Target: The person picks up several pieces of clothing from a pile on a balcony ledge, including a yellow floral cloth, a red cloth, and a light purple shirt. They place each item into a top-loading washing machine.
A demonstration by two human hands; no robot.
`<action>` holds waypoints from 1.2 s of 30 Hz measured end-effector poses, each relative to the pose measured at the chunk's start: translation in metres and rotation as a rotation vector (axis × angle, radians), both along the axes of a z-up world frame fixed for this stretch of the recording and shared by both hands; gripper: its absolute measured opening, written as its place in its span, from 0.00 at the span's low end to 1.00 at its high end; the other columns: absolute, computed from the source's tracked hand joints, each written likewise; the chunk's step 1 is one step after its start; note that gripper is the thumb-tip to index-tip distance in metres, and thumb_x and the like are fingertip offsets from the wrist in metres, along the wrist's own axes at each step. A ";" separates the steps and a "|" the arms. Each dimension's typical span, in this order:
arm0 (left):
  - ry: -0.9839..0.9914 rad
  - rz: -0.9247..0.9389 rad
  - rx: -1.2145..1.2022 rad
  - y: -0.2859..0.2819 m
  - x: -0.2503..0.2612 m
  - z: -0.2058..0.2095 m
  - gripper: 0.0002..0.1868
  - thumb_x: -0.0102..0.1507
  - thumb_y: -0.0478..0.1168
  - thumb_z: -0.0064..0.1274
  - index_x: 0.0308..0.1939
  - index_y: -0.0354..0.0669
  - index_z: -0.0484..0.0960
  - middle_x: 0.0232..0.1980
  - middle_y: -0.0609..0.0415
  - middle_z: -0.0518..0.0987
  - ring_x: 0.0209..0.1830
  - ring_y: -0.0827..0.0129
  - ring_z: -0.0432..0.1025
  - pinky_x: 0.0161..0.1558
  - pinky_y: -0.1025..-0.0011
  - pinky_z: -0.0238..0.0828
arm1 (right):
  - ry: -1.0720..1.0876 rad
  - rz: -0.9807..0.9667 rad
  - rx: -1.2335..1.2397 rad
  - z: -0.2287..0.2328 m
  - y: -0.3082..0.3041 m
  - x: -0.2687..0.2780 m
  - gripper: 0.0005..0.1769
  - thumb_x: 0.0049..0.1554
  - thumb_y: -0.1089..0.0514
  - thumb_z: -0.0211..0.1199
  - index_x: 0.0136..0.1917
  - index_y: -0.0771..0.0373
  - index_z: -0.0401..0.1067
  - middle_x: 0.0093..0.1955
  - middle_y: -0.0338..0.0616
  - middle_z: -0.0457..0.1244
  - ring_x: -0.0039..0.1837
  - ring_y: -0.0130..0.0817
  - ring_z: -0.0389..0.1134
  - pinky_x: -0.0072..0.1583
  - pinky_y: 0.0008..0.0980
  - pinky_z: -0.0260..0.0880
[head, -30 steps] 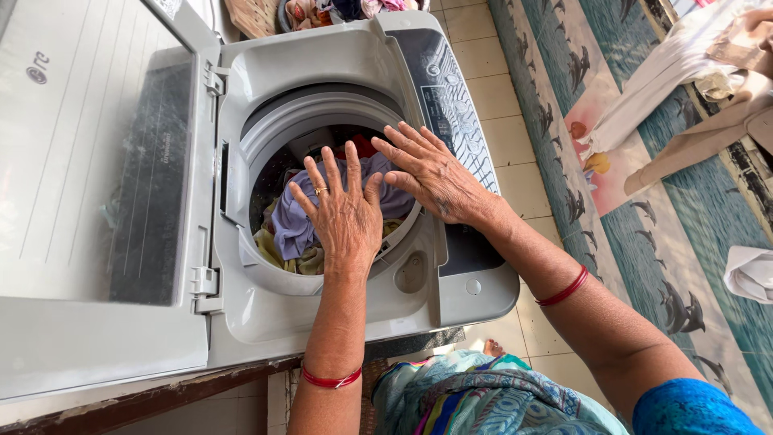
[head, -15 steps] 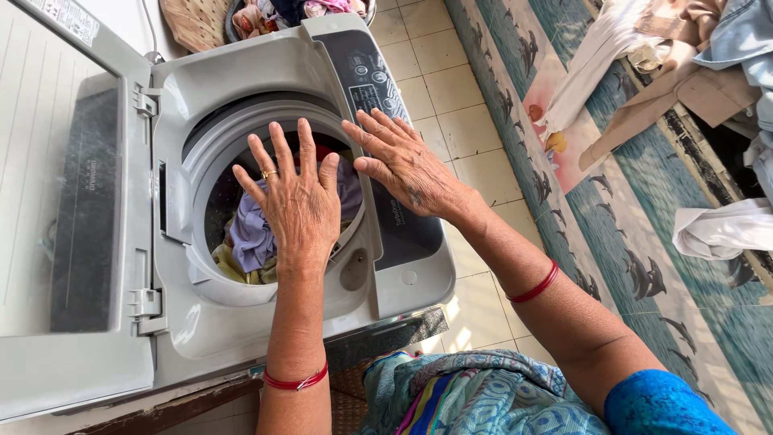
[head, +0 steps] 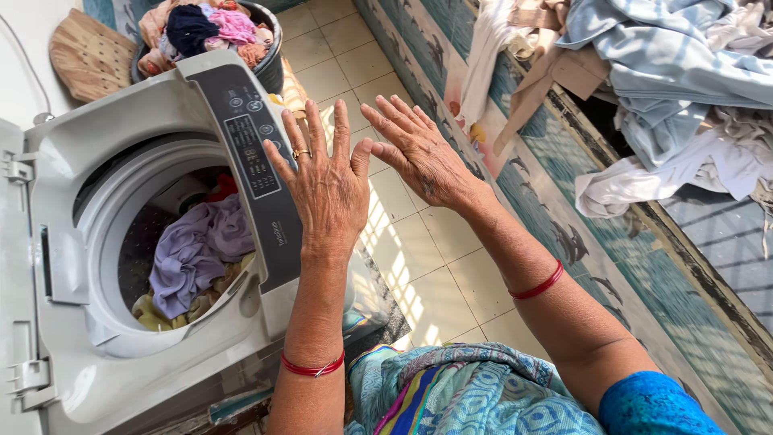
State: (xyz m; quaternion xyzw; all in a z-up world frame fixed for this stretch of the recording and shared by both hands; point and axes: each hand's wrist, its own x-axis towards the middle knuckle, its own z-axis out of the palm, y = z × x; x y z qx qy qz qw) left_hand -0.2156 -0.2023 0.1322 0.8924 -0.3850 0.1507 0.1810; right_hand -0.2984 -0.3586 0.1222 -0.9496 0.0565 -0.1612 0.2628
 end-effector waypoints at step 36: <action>-0.069 -0.693 -0.076 -0.270 -0.190 -0.034 0.40 0.63 0.49 0.60 0.76 0.49 0.61 0.78 0.40 0.59 0.79 0.40 0.46 0.73 0.30 0.34 | -0.092 -0.622 -0.010 -0.018 -0.181 -0.275 0.36 0.68 0.35 0.44 0.82 0.54 0.52 0.84 0.56 0.46 0.85 0.52 0.41 0.82 0.50 0.37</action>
